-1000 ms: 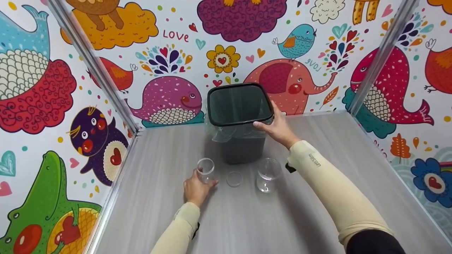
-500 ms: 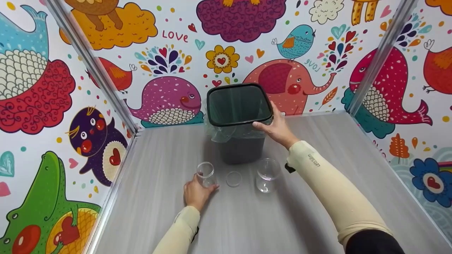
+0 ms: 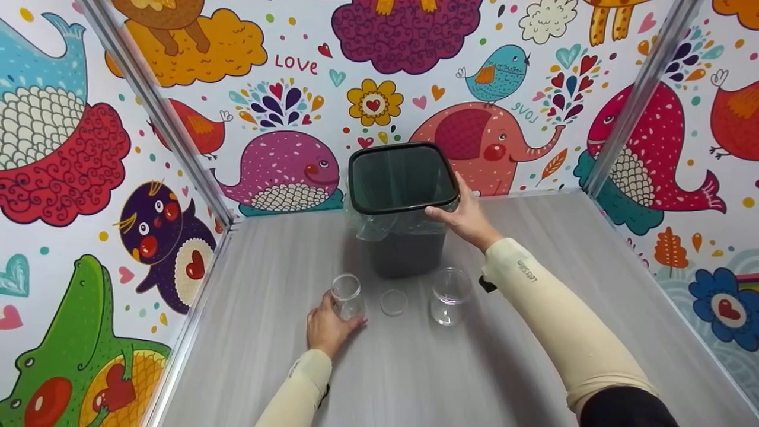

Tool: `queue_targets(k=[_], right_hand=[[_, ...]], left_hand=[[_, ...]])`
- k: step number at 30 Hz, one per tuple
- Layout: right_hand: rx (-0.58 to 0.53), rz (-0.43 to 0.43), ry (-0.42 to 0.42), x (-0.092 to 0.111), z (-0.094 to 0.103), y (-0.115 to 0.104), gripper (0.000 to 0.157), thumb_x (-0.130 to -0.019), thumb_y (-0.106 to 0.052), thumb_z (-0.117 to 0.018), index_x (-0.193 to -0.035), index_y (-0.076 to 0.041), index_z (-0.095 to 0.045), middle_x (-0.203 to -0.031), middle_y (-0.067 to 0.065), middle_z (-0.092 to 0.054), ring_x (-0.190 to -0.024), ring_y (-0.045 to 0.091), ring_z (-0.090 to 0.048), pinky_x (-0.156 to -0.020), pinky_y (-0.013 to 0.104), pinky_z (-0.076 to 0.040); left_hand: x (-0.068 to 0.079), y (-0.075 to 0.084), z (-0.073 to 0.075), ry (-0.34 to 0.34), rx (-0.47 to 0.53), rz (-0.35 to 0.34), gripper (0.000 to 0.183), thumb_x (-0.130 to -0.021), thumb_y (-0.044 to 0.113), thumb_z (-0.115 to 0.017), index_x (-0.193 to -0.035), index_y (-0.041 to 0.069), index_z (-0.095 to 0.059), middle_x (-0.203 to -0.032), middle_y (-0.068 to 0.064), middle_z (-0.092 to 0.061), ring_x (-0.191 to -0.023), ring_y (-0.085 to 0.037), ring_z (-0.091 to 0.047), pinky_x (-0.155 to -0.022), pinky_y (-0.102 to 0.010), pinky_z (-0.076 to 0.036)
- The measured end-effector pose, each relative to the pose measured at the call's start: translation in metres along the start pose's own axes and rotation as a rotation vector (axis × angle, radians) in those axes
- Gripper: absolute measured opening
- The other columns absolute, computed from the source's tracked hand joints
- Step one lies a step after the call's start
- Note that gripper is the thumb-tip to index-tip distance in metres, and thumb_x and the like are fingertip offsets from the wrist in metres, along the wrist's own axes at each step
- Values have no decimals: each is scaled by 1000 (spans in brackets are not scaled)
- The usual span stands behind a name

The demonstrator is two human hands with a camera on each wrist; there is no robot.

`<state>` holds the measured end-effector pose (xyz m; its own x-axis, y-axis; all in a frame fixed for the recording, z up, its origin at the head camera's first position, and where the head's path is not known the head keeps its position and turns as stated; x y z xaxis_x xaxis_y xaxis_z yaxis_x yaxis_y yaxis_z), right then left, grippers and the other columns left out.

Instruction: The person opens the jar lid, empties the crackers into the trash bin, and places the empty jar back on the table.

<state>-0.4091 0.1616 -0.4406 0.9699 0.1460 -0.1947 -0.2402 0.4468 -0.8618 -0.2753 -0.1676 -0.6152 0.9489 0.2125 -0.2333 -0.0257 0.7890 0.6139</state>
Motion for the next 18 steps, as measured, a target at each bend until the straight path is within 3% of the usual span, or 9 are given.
queue_targets(k=[8, 18], right_hand=[[15, 19, 9, 0, 6, 5, 117, -76, -62, -78, -161, -19, -9, -163, 10, -15, -148, 28, -16, -115, 58, -19], [33, 25, -3, 8, 20, 28, 109, -84, -49, -77, -160, -12, -9, -162, 15, -18, -147, 31, -19, -116, 53, -19]], left_hand=[[-6, -10, 22, -45, -4, -64, 95, -61, 29, -89, -140, -3, -47, -128, -21, -62, -116, -39, -58, -107, -51, -33], [-25, -42, 71, -61, -131, 15, 73, -79, 27, -78, -138, -6, -50, -136, -28, -54, -125, -44, -50, -109, -52, -32]])
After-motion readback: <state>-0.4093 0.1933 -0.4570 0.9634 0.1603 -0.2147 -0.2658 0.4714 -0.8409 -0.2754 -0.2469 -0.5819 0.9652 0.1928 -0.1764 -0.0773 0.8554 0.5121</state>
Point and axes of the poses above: each hand's wrist, its own x-axis away from the middle knuckle, its own z-axis out of the back of the hand, y = z × x, the point moved 5 cm from there along -x, towards the middle knuckle
